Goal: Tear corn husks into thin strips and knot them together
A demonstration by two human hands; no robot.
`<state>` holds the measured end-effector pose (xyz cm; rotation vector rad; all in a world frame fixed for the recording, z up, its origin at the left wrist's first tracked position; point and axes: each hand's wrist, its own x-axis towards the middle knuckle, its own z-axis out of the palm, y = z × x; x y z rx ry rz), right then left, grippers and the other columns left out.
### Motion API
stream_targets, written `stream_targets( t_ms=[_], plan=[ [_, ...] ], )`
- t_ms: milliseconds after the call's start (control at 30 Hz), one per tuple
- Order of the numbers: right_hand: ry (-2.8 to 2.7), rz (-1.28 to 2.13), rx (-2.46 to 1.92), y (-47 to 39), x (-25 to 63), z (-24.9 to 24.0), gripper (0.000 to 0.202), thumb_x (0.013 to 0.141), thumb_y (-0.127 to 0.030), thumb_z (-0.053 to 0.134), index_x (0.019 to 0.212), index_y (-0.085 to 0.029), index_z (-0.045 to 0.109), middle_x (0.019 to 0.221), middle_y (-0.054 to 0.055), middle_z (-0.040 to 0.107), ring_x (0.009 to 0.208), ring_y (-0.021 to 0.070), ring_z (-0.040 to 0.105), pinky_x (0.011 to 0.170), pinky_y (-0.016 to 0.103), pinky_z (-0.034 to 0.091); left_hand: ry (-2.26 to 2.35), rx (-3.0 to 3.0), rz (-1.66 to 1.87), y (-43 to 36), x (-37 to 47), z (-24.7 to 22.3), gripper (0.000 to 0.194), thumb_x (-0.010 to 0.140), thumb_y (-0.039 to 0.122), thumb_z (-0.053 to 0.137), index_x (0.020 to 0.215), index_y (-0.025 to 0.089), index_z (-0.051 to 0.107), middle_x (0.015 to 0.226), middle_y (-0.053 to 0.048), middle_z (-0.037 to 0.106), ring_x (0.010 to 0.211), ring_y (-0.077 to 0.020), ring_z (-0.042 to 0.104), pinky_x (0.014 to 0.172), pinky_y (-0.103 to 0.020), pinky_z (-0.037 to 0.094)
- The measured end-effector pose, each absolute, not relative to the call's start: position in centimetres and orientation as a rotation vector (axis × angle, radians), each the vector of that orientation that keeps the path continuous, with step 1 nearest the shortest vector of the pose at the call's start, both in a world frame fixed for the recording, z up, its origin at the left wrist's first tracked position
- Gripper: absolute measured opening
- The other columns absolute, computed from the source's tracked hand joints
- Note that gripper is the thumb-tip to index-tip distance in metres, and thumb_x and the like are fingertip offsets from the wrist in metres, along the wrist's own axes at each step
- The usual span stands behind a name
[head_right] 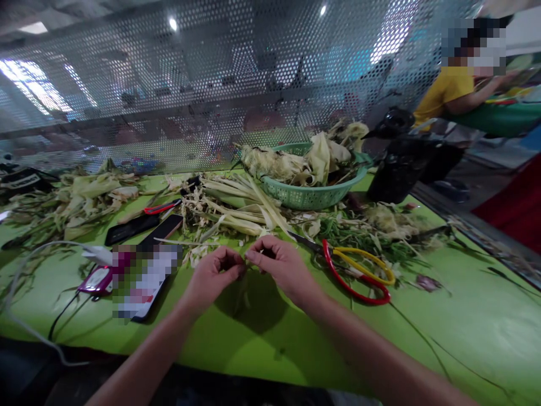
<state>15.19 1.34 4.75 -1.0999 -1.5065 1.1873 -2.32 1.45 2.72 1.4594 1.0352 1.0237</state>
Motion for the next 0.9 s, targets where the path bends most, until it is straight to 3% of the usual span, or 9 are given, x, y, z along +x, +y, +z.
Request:
stream_targets(
  t_ms=[333,700,900],
  plan=[
    [-2.026,0.478,-1.022,0.53,15.05,5.21,0.008,0.084,-0.019,0.059,0.081,-0.021,0.066,0.082,0.004,0.06,0.077,0.0155,0.057,0.066,0.026,0.044,0.884,0.979,1.002,1.35,-2.59,3.41,0.019,0.068,0.027,0.074,0.077,0.014,0.065,0.068,0.001,0.06,0.06,-0.0069,0.052,0.061,-0.02,0.04],
    [-2.134,0.257,-0.926,0.48,15.36,4.79,0.01,0.086,-0.019,0.056,0.082,-0.022,0.065,0.083,0.005,0.06,0.075,0.0145,0.058,0.065,0.025,0.046,0.893,0.879,0.99,1.37,-2.67,3.38,0.028,0.057,0.021,0.083,0.077,0.012,0.066,0.071,0.001,0.063,0.063,-0.0059,0.055,0.063,-0.018,0.042],
    [-2.086,0.385,-1.053,0.38,15.22,5.06,0.006,0.083,-0.018,0.06,0.088,-0.021,0.062,0.087,0.004,0.062,0.068,0.0126,0.056,0.061,0.025,0.045,0.927,0.984,1.056,1.46,-2.55,3.2,0.027,0.06,0.016,0.08,0.08,0.014,0.063,0.076,0.0,0.064,0.07,-0.0079,0.057,0.069,-0.02,0.044]
  ],
)
